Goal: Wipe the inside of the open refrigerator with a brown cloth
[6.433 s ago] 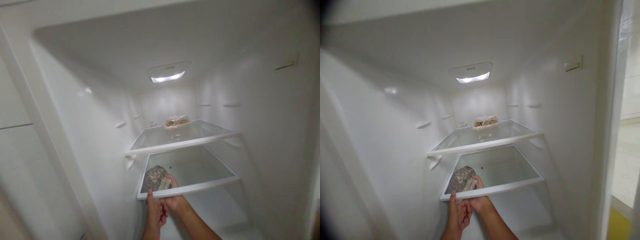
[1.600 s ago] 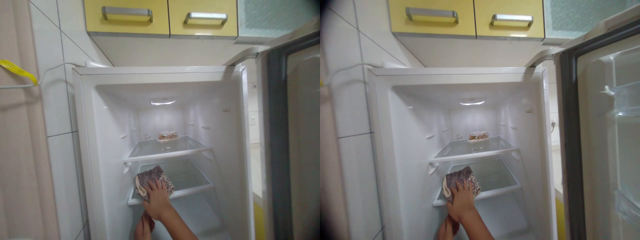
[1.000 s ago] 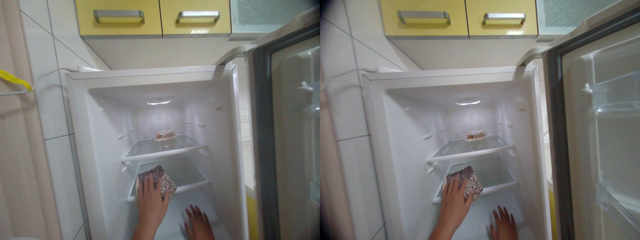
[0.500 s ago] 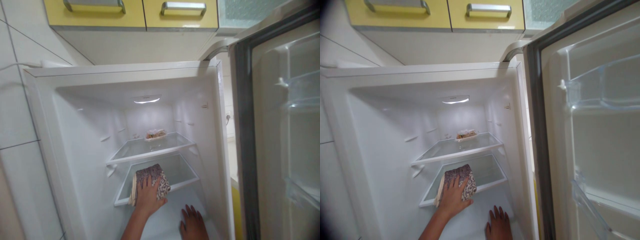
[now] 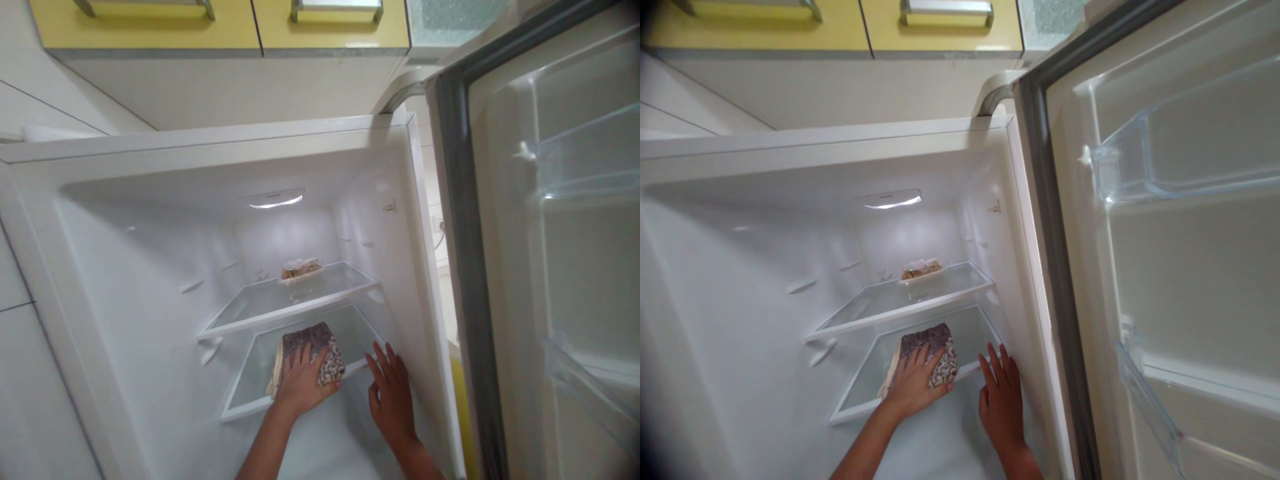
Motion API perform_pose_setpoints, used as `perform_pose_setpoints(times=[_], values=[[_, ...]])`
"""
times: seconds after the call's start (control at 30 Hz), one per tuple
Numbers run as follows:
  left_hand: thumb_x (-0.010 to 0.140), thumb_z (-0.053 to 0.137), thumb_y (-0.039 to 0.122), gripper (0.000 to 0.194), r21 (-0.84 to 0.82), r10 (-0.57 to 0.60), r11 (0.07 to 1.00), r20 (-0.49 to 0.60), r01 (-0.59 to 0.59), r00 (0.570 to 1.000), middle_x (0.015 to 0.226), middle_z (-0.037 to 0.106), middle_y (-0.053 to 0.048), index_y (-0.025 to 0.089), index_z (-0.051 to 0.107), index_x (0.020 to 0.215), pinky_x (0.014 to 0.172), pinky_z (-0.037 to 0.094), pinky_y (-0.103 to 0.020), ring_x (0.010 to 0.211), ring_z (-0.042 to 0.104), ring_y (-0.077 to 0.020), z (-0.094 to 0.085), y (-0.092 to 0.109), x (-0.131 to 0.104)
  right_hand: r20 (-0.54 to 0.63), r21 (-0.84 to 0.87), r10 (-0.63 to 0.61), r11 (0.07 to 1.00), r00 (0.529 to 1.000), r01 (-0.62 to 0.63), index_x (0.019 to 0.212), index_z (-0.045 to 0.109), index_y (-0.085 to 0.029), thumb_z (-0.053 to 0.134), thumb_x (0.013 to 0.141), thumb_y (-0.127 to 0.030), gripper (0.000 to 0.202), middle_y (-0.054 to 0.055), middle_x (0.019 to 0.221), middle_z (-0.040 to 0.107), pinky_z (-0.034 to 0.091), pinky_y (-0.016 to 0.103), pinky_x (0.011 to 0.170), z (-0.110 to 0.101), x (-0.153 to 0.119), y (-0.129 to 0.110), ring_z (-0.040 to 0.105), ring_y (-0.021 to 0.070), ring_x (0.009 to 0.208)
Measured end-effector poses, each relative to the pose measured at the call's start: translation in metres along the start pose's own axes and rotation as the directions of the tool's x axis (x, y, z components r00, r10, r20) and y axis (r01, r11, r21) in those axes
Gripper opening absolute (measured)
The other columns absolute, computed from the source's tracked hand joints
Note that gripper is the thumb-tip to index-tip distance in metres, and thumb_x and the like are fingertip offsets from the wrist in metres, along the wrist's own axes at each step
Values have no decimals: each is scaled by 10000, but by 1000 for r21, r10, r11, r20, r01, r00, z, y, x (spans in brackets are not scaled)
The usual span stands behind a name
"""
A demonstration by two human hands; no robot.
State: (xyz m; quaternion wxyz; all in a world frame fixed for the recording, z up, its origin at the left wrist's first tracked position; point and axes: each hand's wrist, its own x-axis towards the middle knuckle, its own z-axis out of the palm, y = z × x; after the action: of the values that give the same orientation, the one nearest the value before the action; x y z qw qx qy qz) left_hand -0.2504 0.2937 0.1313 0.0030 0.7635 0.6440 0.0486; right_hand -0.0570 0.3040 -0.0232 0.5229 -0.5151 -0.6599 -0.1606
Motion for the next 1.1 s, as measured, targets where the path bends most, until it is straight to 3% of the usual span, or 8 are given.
perform_pose_setpoints(times=[0.17,0.23,0.33,0.5,0.7,0.83,1.1], values=[[827,321,837,890,-105,11,994,86,-2,996,1701,201,-160,327,337,1556,1242,118,-641,1568,127,-432,1,19,14,-52,7,50,999,997,-50,1402,512,-197,378,796,39,664,80,1492,542,428,503,1191,37,-4,3,182,230,1582],[894,230,766,792,-121,22,993,88,-12,996,1699,227,-138,335,370,1543,1247,115,-630,1572,138,-406,3,29,22,-86,-9,57,998,995,-58,1367,532,-191,391,793,41,635,94,1475,548,421,515,1198,52,-10,6,165,235,1585],[950,244,633,674,-79,50,996,35,-47,998,1694,259,-118,338,375,1542,1249,128,-627,1572,160,-393,7,42,40,-94,-25,69,997,993,-71,1336,542,-182,396,798,41,600,111,1479,538,413,527,1205,62,-13,7,147,242,1589],[943,320,570,668,-20,96,995,41,-95,995,1691,255,-147,319,331,1562,1229,173,-661,1561,192,-414,14,60,82,-57,0,123,992,991,-123,1355,525,-185,384,786,42,628,113,1497,523,409,537,1211,63,-13,3,144,251,1591],[892,293,702,763,-43,120,992,77,-117,990,1701,216,-158,335,327,1560,1207,153,-718,1557,162,-458,26,77,136,-149,-9,106,994,983,-109,1327,511,-207,402,793,27,593,129,1436,562,473,575,1148,67,-10,-2,221,279,1568],[835,287,789,855,-43,100,994,102,-97,990,1714,193,-127,352,286,1571,1214,126,-722,1563,135,-454,30,74,163,-190,-65,36,997,981,-50,1324,523,-198,438,773,27,602,126,1403,589,516,551,1094,62,-9,2,228,289,1565],[838,264,767,865,2,48,999,110,-49,993,1710,201,-140,319,275,1578,1210,155,-718,1561,170,-438,26,62,194,-160,-214,-126,973,979,90,1393,526,-198,468,750,20,681,99,1471,563,544,452,1022,62,-13,22,194,287,1578]])
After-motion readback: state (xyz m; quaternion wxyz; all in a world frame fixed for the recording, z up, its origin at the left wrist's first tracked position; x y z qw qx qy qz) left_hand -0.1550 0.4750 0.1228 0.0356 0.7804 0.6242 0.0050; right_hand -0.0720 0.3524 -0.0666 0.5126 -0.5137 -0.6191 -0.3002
